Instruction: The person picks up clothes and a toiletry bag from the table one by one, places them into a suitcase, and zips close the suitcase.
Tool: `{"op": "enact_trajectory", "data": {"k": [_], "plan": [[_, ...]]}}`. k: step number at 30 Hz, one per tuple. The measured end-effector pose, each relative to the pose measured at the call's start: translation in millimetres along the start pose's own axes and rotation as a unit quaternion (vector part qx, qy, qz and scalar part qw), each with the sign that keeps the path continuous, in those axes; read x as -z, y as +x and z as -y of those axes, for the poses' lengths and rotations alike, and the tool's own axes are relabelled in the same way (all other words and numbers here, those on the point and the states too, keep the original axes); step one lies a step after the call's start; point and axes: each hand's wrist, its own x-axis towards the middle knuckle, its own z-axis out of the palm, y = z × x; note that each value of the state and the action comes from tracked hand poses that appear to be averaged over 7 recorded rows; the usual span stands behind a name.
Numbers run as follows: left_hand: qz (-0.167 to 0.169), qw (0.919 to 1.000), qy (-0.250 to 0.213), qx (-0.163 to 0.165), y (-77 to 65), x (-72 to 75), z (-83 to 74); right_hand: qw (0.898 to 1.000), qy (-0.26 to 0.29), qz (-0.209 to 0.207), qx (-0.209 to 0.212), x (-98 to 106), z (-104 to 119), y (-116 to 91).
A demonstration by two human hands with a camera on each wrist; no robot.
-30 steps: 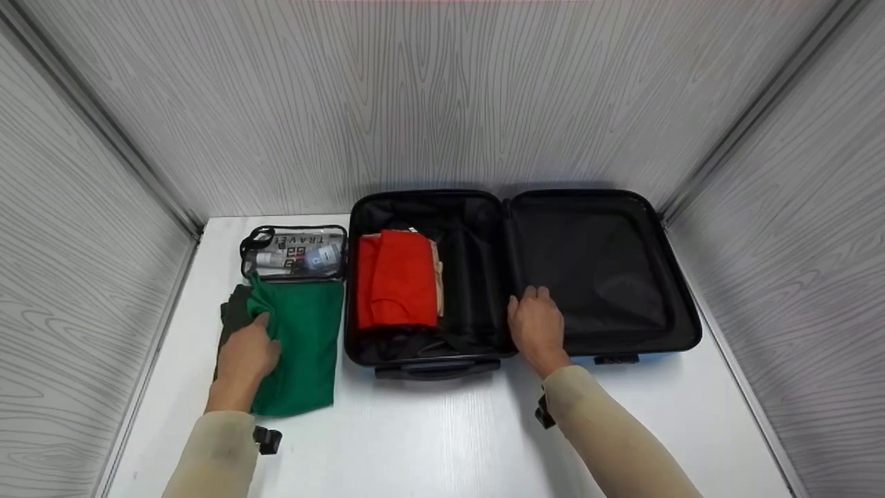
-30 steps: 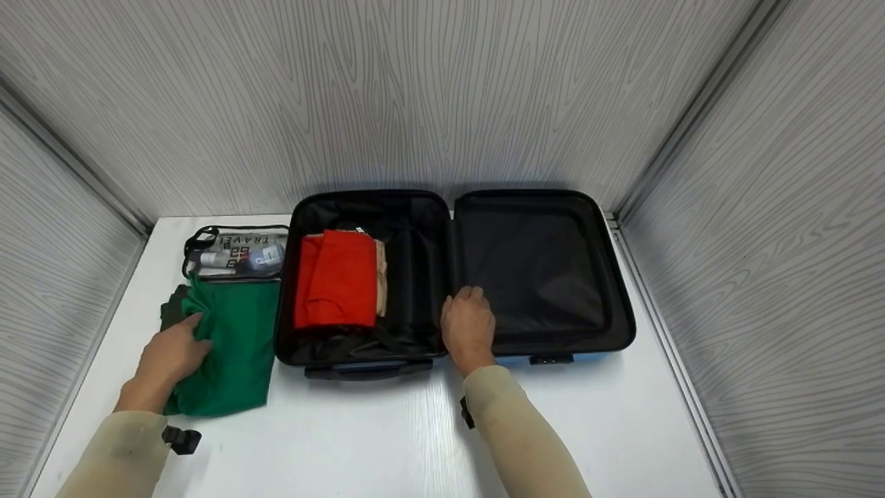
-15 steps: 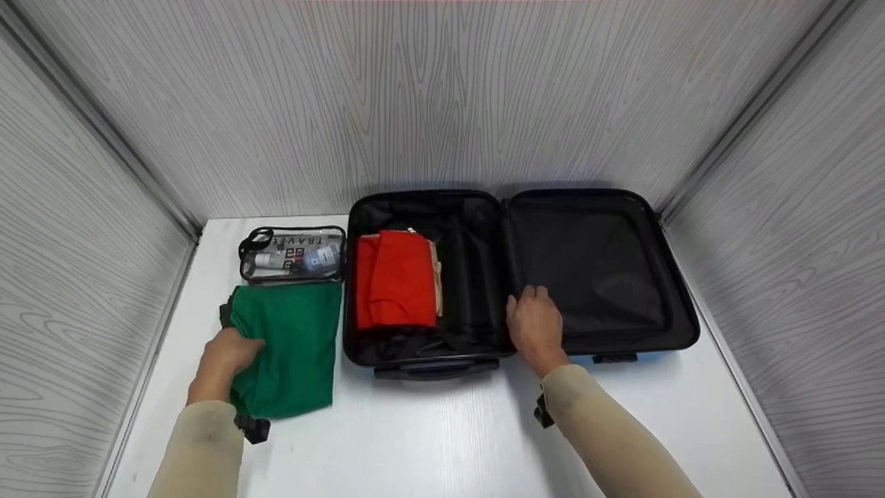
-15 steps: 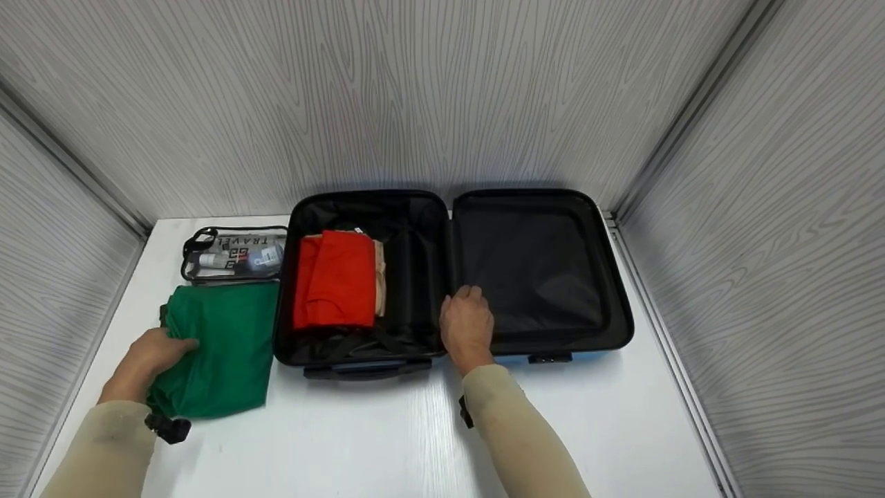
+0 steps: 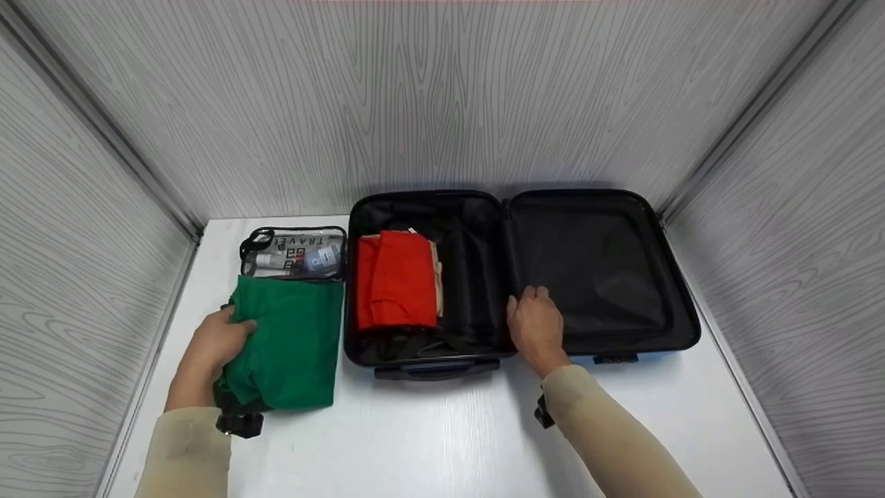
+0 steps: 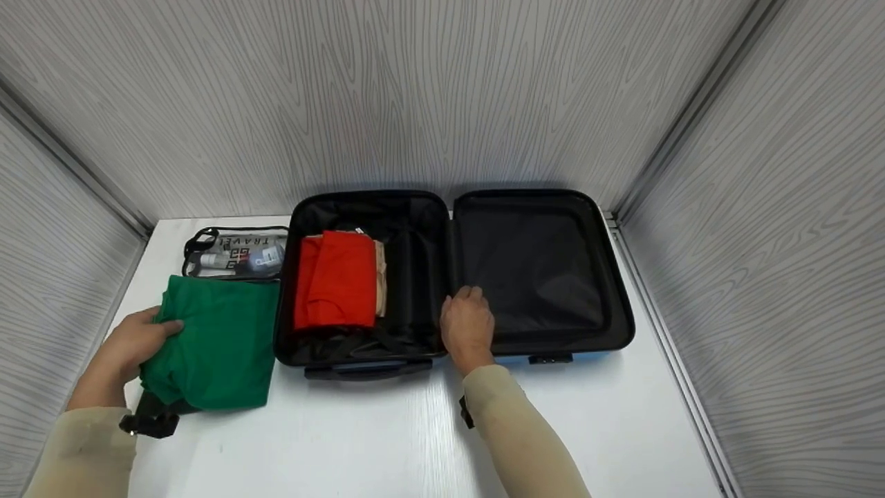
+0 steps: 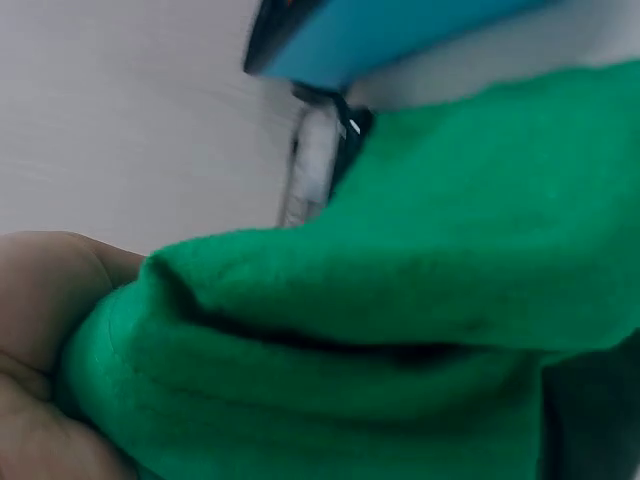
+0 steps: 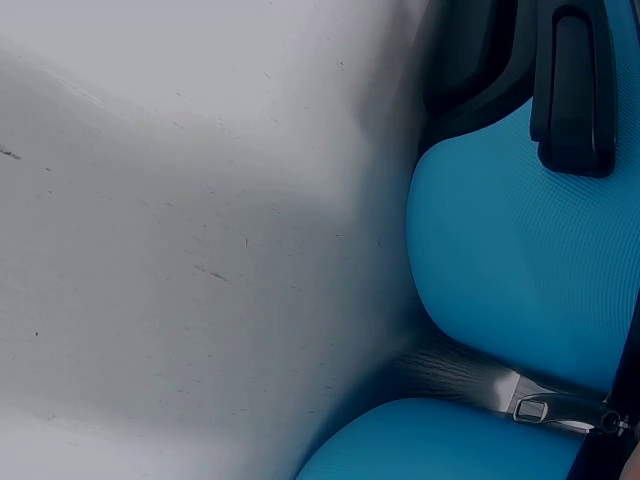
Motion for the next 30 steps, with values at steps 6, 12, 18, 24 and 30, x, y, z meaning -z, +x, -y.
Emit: {"op": "enact_trajectory", "data": {"k": [6, 12, 18, 24, 30], "plan": [[-0.011, 0.9990, 0.028, -0.034, -7.7, -5.4, -27.6, 1.000, 0.008, 0.003, -0.004, -0.8, 0.4, -1.1], [-0.022, 0.9971, 0.044, -0.057, -14.2, -8.4, -50.8, 1.000, 0.007, 0.004, -0.002, -0.8, 0.9, -1.3], [-0.032, 0.9950, 0.070, -0.063, -17.5, -8.2, -68.9, 1.000, 0.009, 0.010, -0.003, -0.6, 1.3, -1.0], [-0.047, 0.9917, 0.090, -0.079, -17.9, -7.1, -89.8, 1.000, 0.001, -0.003, 0.002, -0.9, -0.8, -0.9], [-0.074, 0.9858, 0.097, -0.115, -19.4, -7.8, -112.0, 1.000, 0.009, 0.000, 0.000, -1.2, -2.1, -0.8]]}}
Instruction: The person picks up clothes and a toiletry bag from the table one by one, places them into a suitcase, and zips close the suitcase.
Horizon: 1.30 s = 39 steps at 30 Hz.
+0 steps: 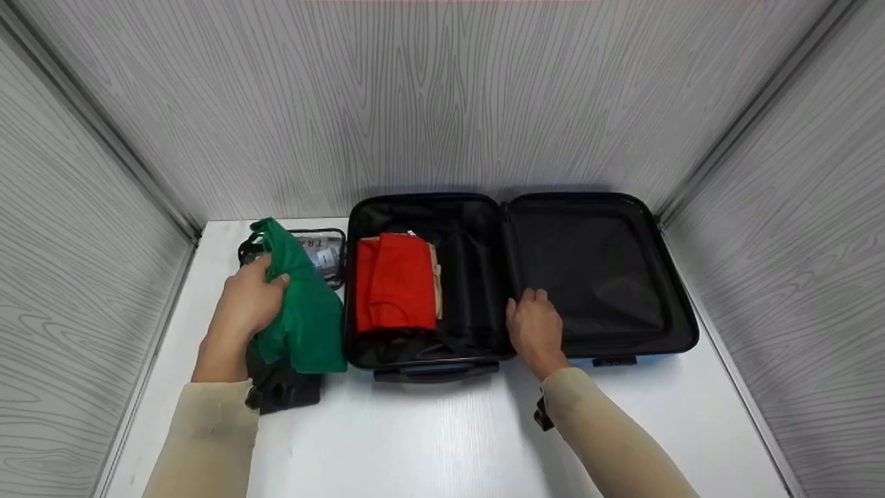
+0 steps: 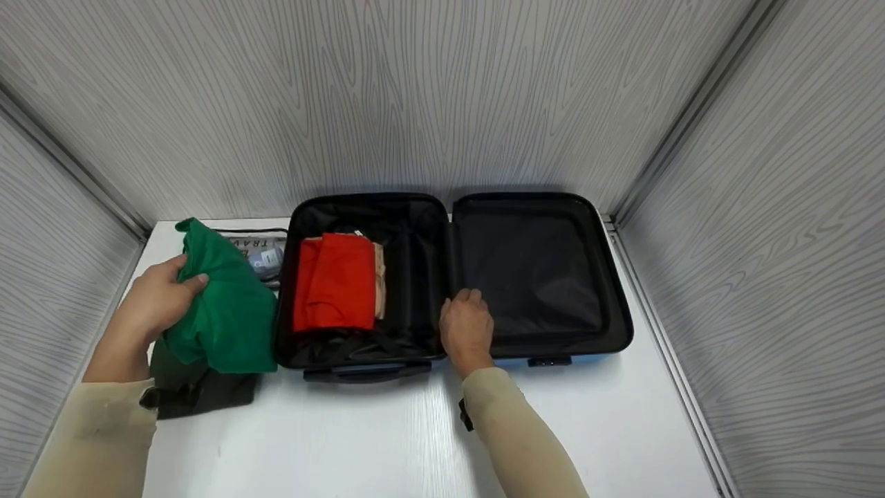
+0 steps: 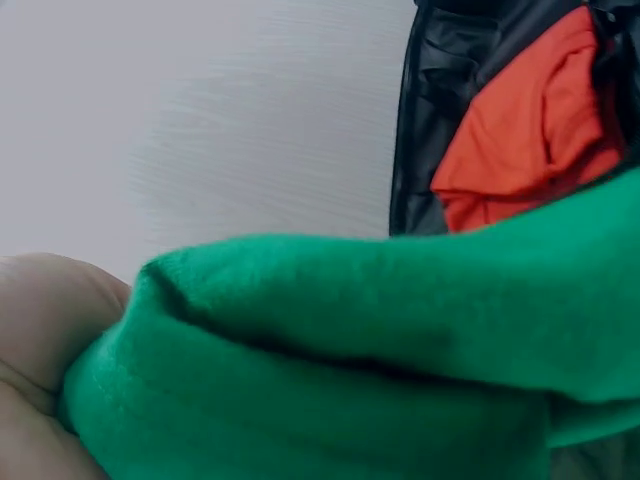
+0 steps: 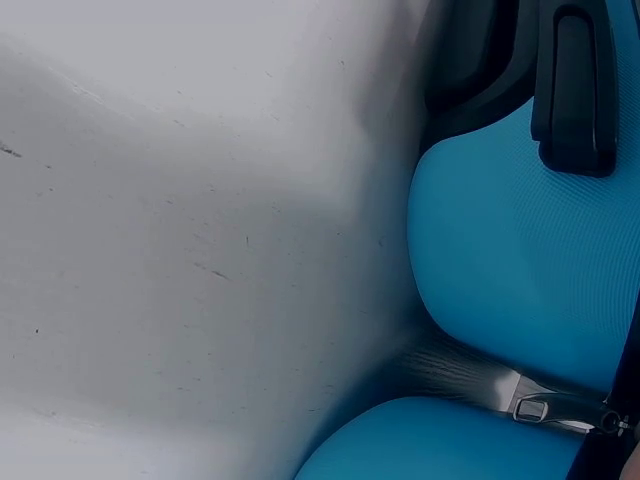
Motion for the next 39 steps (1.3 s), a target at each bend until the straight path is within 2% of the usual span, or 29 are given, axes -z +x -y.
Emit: {"op": "enact_trajectory", "data": {"k": [5, 10, 16, 21, 27, 31, 33, 35, 37, 39], "plan": [[-0.039, 0.9986, -0.016, -0.031, 1.1, 4.0, -20.1, 1.000, 0.002, 0.003, -0.007, -1.3, 0.4, 0.7], [-0.065, 0.9951, -0.036, -0.065, 4.1, 4.7, -38.5, 1.000, 0.000, 0.004, -0.006, -0.8, 0.5, 1.0], [-0.080, 0.9898, -0.080, -0.086, 7.5, -3.7, -60.6, 1.000, 0.002, 0.003, -0.004, -0.1, -0.8, 0.5], [-0.072, 0.9842, -0.123, -0.105, 15.7, -15.3, -75.6, 1.000, 0.006, 0.005, -0.003, 0.6, -1.0, 0.1], [-0.034, 0.9732, -0.194, -0.119, 38.8, -46.3, -85.6, 1.000, 0.003, 0.018, -0.009, 2.1, -1.1, 0.2], [0.006, 0.9549, -0.273, -0.115, 55.4, -74.0, -87.3, 1.000, -0.004, 0.028, -0.011, 2.7, -2.7, -0.1], [0.030, 0.9411, -0.317, -0.114, 62.8, -88.4, -87.3, 0.999, -0.004, 0.031, -0.013, 3.2, -3.2, -0.2], [0.048, 0.9307, -0.345, -0.112, 69.7, -102.3, -85.4, 0.999, -0.003, 0.033, -0.014, 3.9, -3.7, -0.2], [0.058, 0.9240, -0.362, -0.110, 77.0, -115.8, -81.2, 0.999, 0.001, 0.033, -0.014, 4.2, -3.8, -0.3], [0.063, 0.9211, -0.369, -0.105, 84.1, -129.2, -74.7, 0.999, 0.003, 0.031, -0.013, 4.2, -4.0, -0.7]]}}
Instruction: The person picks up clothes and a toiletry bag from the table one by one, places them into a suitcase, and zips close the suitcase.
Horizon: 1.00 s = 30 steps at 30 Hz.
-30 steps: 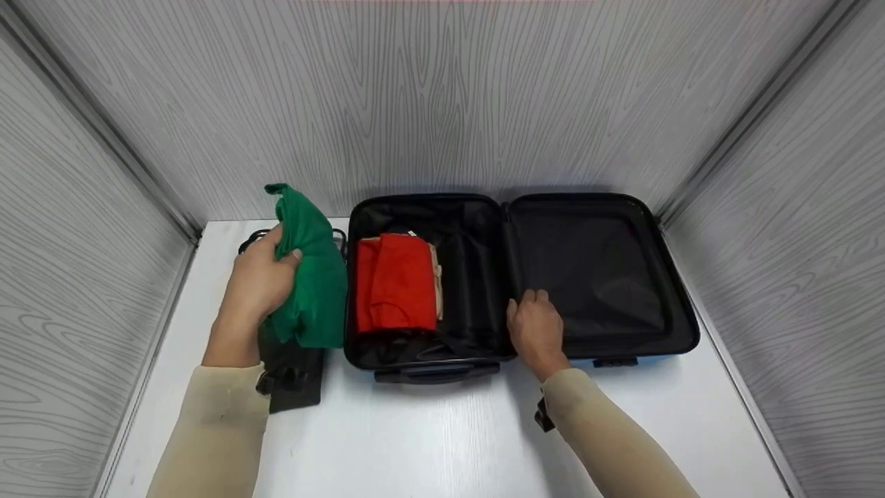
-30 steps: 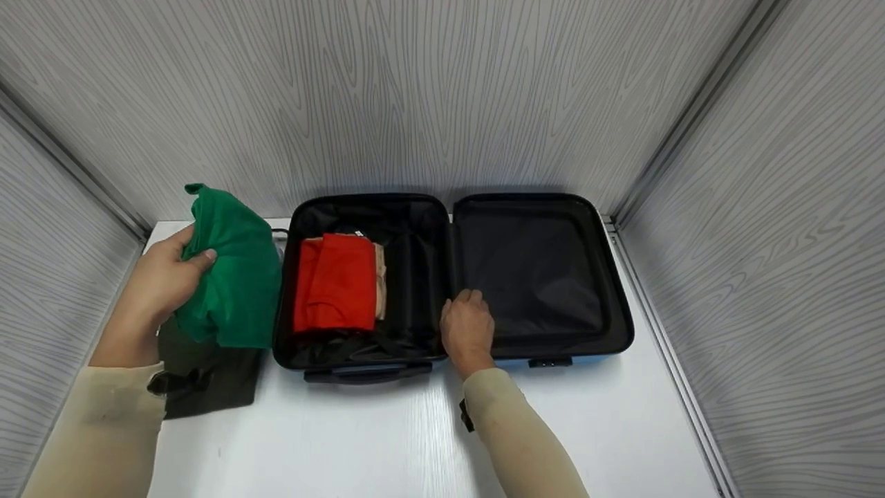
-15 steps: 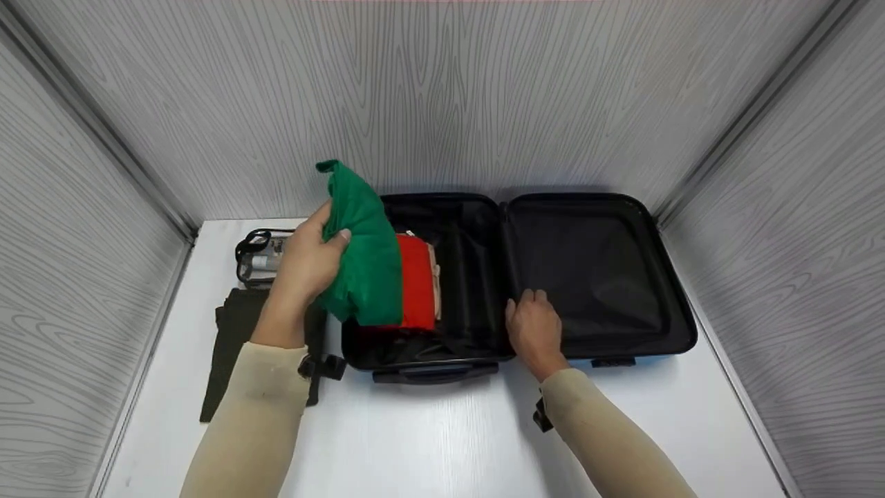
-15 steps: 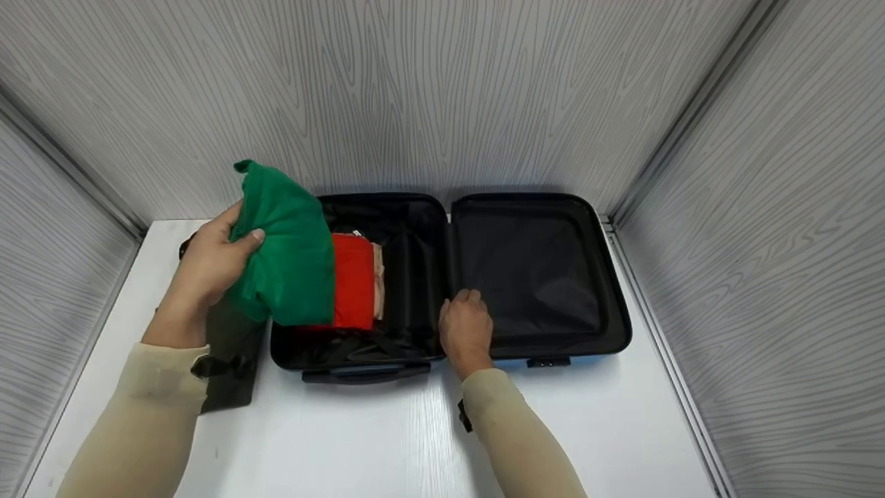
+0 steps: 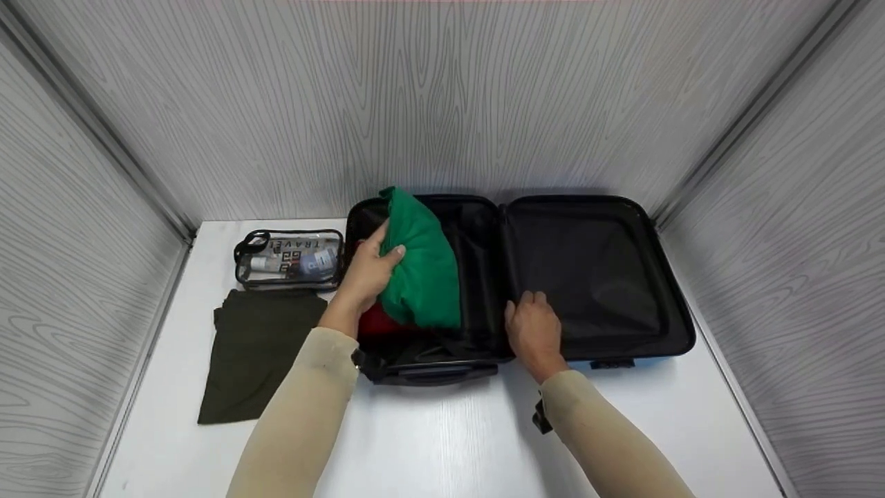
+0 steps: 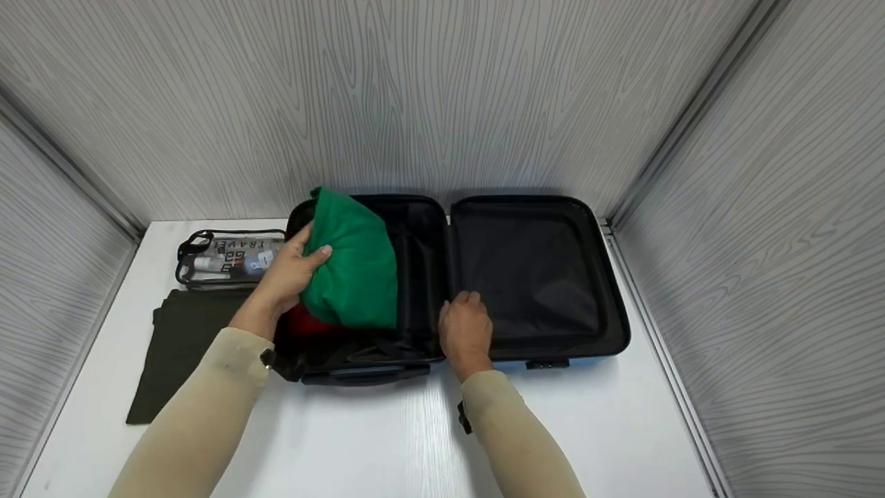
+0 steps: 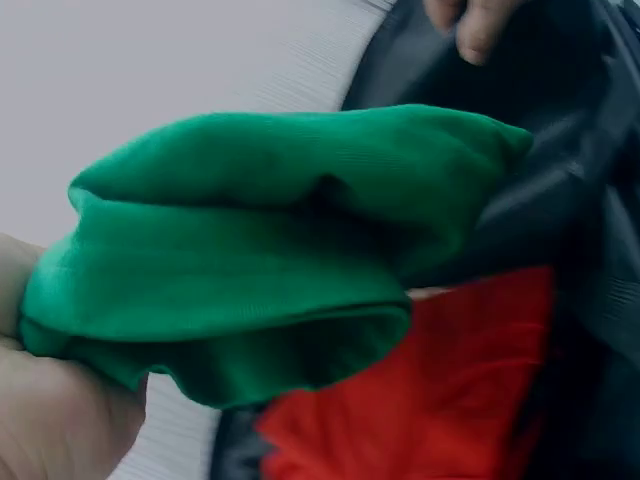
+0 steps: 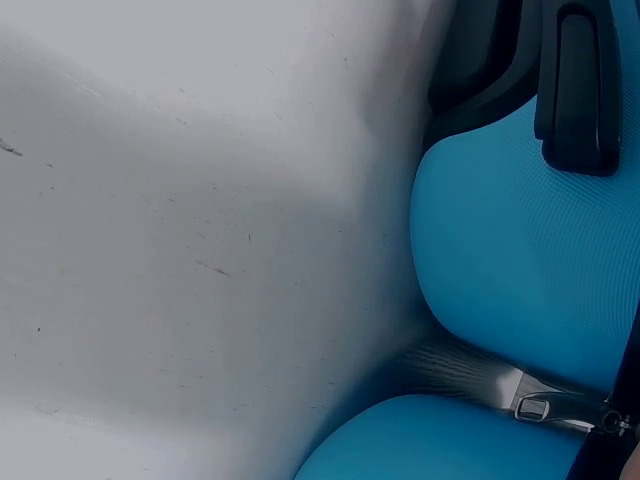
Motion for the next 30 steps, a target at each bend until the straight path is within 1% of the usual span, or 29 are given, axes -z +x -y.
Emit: {"op": "enact_trajectory", "data": {"k": [2, 4, 6, 8, 9, 10, 12, 13, 14, 15, 17, 19, 20, 23, 26, 28, 30], "plan": [[0.000, 0.9999, -0.004, 0.011, 4.5, -1.9, 14.0, 1.000, -0.001, -0.002, 0.001, -0.1, 0.1, -0.5], [-0.002, 0.9993, -0.015, 0.033, 7.2, -2.6, 24.7, 1.000, -0.003, -0.004, 0.003, -0.3, 0.2, -0.7], [-0.006, 0.9975, -0.027, 0.065, 8.7, -0.1, 32.7, 1.000, -0.003, -0.007, 0.006, -0.2, 0.3, -0.6], [-0.015, 0.9939, -0.035, 0.103, 8.7, 4.1, 36.9, 1.000, -0.003, -0.011, 0.010, -0.2, 0.4, -0.6], [-0.021, 0.9921, -0.026, 0.121, 8.7, 7.0, 38.2, 1.000, -0.005, -0.015, 0.013, -0.4, 0.1, -0.4], [-0.029, 0.9904, -0.007, 0.135, 8.3, 10.0, 39.0, 1.000, -0.007, -0.018, 0.015, -0.4, 0.0, -0.3], [-0.042, 0.9851, 0.057, 0.157, 7.1, 15.3, 39.7, 1.000, -0.013, -0.023, 0.018, -0.3, -0.1, -0.4], [-0.048, 0.9802, 0.101, 0.163, 6.3, 17.3, 40.0, 0.999, -0.016, -0.025, 0.019, -0.3, -0.2, -0.5], [-0.055, 0.9725, 0.153, 0.167, 5.5, 18.8, 40.6, 0.999, -0.018, -0.027, 0.019, -0.3, -0.3, -0.6], [-0.063, 0.9626, 0.205, 0.166, 4.5, 19.6, 41.4, 0.999, -0.021, -0.026, 0.020, -0.3, -0.2, -0.9], [-0.082, 0.9391, 0.292, 0.162, 1.8, 18.5, 43.4, 0.999, -0.018, -0.025, 0.020, -0.4, 0.4, -1.5], [-0.098, 0.9144, 0.365, 0.145, -1.4, 14.0, 45.4, 0.999, -0.014, -0.024, 0.020, -0.8, 0.8, -1.9], [-0.104, 0.9037, 0.395, 0.128, -2.9, 10.8, 46.4, 0.999, -0.013, -0.025, 0.019, -1.0, 1.0, -1.9], [-0.116, 0.8736, 0.468, 0.065, -8.4, -1.6, 47.0, 0.999, -0.014, -0.029, 0.018, -1.8, 0.9, -1.6], [-0.117, 0.8427, 0.526, -0.004, -14.2, -14.0, 46.1, 0.999, -0.018, -0.033, 0.017, -2.1, 0.0, -1.0], [-0.104, 0.8247, 0.555, -0.032, -18.1, -21.0, 45.5, 0.999, -0.019, -0.032, 0.016, -1.6, -0.2, -1.0], [-0.081, 0.8117, 0.576, -0.048, -22.1, -26.9, 46.2, 0.999, -0.016, -0.029, 0.014, -1.3, -0.5, -0.9]]}}
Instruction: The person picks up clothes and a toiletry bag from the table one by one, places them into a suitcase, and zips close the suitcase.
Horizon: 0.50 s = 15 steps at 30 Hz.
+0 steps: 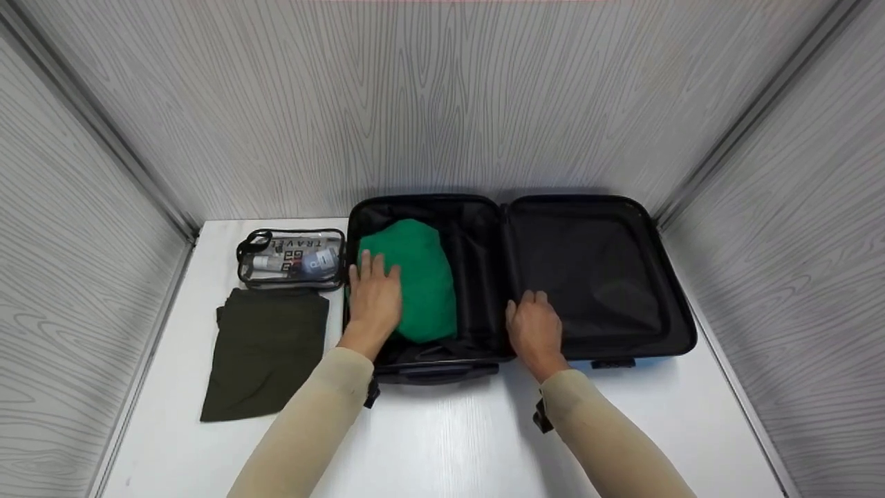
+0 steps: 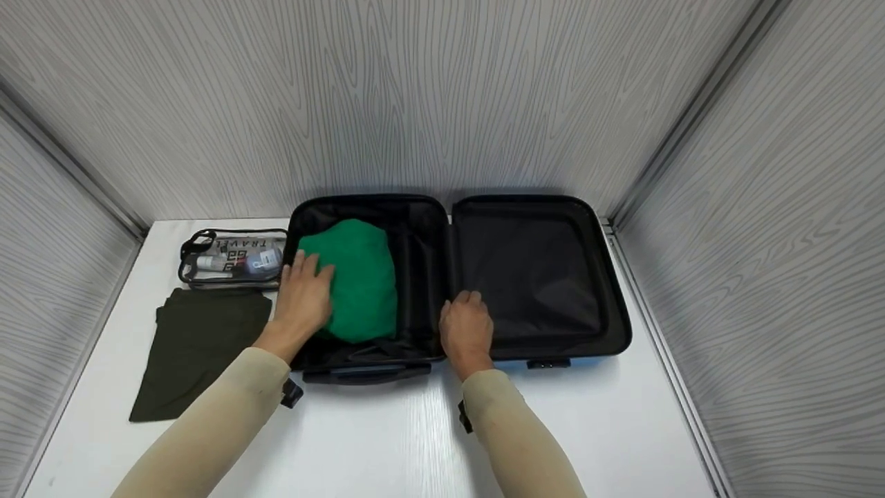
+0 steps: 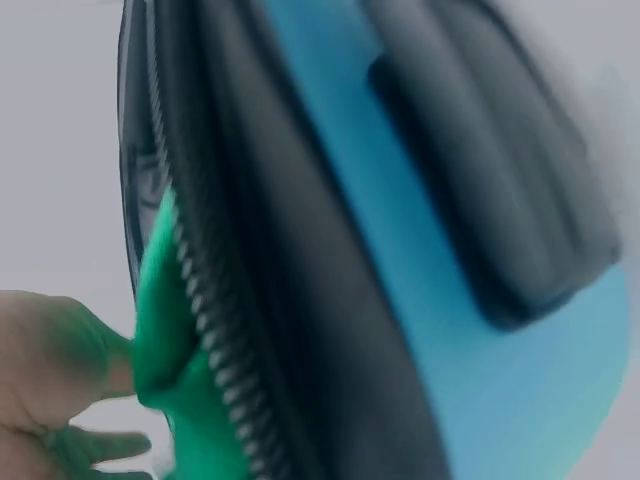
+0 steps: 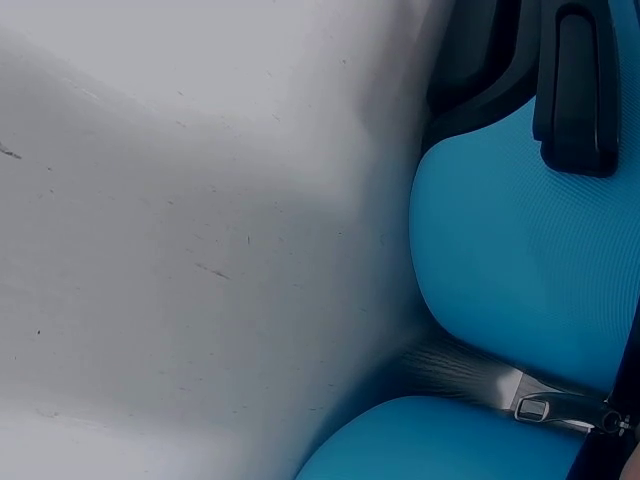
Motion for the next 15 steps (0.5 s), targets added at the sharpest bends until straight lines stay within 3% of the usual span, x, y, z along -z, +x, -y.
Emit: {"op": "enact_trajectory", "data": {"k": [4, 9, 12, 15], "plan": [[0.075, 0.9968, -0.002, -0.027, -9.0, -6.3, -6.1, 1.000, 0.006, 0.009, -0.008, 0.2, 0.0, 0.4], [0.178, 0.9833, -0.035, -0.011, -17.2, -15.5, -5.5, 1.000, 0.009, 0.006, -0.009, 0.3, -0.3, 0.8], [0.196, 0.9801, -0.032, 0.000, -16.7, -20.1, -2.3, 1.000, 0.006, 0.009, -0.004, 0.2, -0.7, 0.8], [0.193, 0.9809, -0.027, 0.005, -13.6, -23.8, 0.3, 1.000, 0.007, 0.014, -0.003, 0.1, -0.7, 0.5]]}}
